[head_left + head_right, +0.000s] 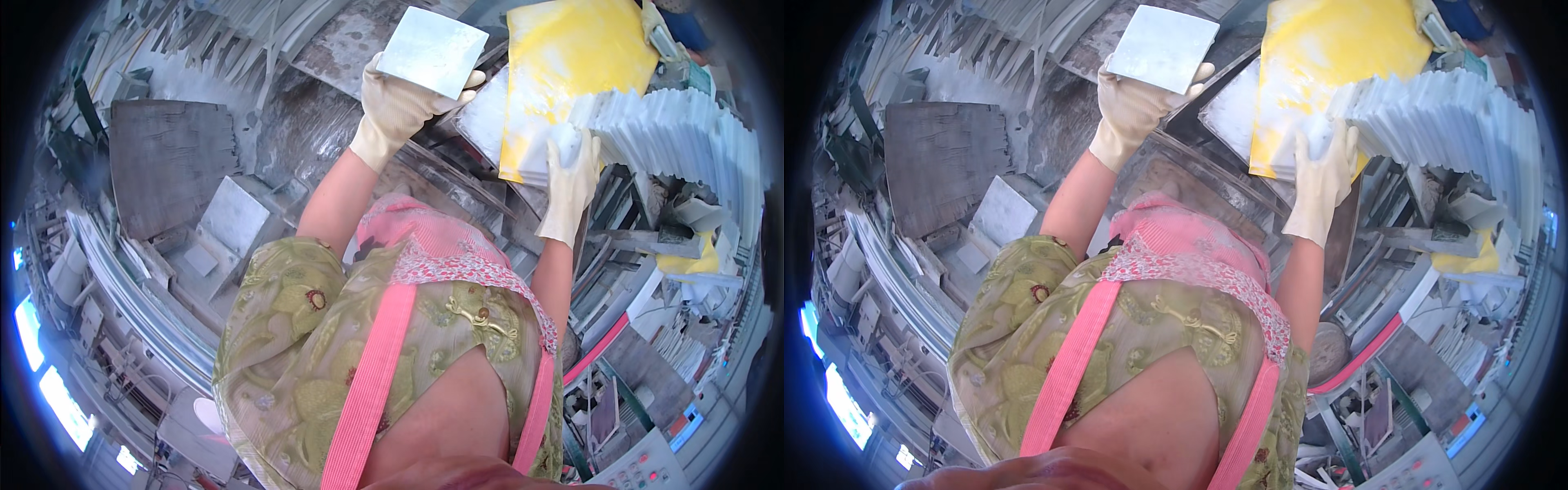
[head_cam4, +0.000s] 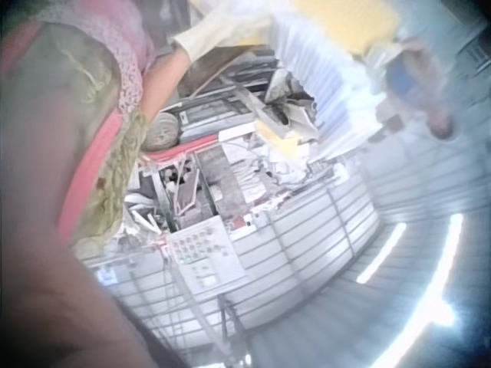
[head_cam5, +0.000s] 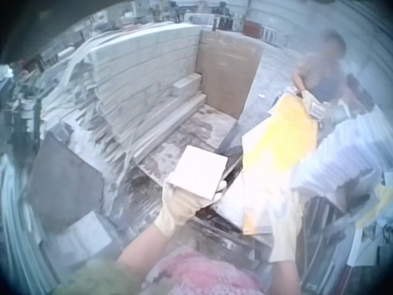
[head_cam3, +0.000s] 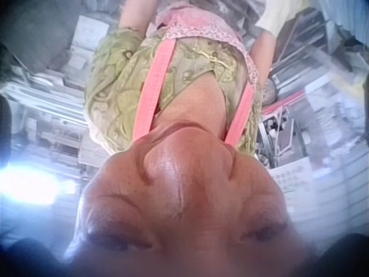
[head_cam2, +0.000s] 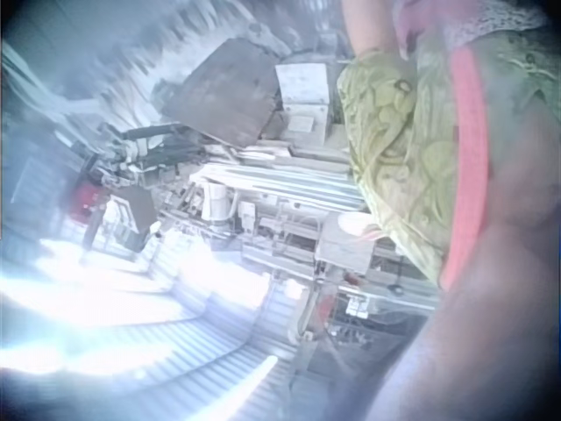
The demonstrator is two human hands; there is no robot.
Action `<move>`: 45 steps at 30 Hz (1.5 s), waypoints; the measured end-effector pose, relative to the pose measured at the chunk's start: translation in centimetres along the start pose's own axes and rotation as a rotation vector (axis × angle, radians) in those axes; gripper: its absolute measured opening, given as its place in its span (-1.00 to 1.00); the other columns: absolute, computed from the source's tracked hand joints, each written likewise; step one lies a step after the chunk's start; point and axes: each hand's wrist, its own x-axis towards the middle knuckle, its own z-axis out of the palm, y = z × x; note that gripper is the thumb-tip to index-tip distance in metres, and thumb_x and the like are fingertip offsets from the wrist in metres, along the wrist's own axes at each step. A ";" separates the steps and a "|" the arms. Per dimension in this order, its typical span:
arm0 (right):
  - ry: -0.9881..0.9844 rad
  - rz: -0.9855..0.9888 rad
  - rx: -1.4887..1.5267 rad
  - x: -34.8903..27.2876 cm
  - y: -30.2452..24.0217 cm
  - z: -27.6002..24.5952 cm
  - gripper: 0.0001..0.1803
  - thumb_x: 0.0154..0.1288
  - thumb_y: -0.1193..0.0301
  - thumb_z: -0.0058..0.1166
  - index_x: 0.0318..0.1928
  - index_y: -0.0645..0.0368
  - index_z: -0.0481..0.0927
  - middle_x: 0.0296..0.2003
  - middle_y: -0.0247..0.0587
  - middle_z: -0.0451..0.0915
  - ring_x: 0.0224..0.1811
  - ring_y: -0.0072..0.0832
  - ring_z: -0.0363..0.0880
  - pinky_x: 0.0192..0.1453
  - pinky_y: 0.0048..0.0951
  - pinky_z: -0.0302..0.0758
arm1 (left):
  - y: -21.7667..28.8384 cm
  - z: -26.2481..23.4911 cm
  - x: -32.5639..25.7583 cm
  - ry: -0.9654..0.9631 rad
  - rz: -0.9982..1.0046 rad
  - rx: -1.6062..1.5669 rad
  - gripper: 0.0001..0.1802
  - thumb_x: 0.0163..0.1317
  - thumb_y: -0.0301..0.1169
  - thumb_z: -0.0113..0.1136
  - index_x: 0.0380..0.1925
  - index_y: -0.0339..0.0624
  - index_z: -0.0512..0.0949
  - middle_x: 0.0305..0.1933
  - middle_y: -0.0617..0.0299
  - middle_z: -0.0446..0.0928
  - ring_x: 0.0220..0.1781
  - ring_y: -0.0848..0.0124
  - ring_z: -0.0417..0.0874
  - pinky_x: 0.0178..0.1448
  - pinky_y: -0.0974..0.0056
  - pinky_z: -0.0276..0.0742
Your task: The person repeatedly picks up small white rectangular tiles, wipes them on a yellow board, and stacks them on a nearby rack. The person also places a white plastic basket on the rack and continues stacking tiles.
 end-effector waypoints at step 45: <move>0.060 -0.069 -0.026 -0.3 0.4 0.8 -0.23 0.21 0.12 0.37 0.38 0.07 0.42 0.41 0.17 0.36 0.41 0.14 0.36 0.45 -0.04 0.35 | 1.3 -1.2 -3.2 0.233 0.030 0.710 0.01 0.09 -0.12 0.36 0.47 -0.45 0.22 0.49 -0.36 0.28 0.48 -0.42 0.29 0.56 -0.37 0.16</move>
